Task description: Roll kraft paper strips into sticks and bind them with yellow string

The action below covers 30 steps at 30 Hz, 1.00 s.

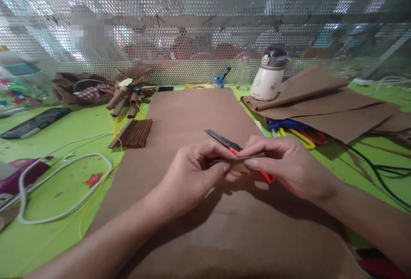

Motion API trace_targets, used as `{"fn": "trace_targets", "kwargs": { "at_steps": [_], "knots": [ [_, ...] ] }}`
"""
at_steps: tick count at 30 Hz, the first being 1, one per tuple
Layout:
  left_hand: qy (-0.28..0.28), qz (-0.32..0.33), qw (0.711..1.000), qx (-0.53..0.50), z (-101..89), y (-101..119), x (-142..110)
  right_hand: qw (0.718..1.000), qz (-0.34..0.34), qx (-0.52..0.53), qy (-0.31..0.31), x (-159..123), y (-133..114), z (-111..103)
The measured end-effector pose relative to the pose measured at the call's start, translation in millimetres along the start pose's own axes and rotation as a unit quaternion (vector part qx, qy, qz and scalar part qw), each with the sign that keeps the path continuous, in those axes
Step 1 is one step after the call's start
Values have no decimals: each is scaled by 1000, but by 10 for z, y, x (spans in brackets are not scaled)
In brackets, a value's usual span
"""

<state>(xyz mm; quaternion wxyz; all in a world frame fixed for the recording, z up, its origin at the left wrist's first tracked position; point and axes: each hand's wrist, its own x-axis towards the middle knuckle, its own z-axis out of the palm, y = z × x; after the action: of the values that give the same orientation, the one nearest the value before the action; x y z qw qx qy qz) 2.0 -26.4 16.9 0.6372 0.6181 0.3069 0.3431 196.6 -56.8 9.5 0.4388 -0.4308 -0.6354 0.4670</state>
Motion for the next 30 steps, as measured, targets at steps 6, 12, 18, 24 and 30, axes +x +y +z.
{"fn": "trace_targets", "kwargs": {
  "at_steps": [6, 12, 18, 24, 30],
  "knots": [
    [-16, -32, 999, 2, -4, 81, -7, 990, -88, -105, 16, 3, -42, 34],
    [-79, -141, 987, -25, -67, 0, 46, 973, -164, -162, 13, 1, 1, 72],
    [-102, -162, 981, -40, -99, -29, 44, 974, -153, -169, 13, 12, 8, 68],
    [-92, -189, 977, 15, -64, 46, 51, 979, -125, -163, 7, 22, -12, 52],
    [-82, -161, 982, 58, -37, 26, 65, 996, -33, -59, -63, 13, -48, 23]
  ]
}}
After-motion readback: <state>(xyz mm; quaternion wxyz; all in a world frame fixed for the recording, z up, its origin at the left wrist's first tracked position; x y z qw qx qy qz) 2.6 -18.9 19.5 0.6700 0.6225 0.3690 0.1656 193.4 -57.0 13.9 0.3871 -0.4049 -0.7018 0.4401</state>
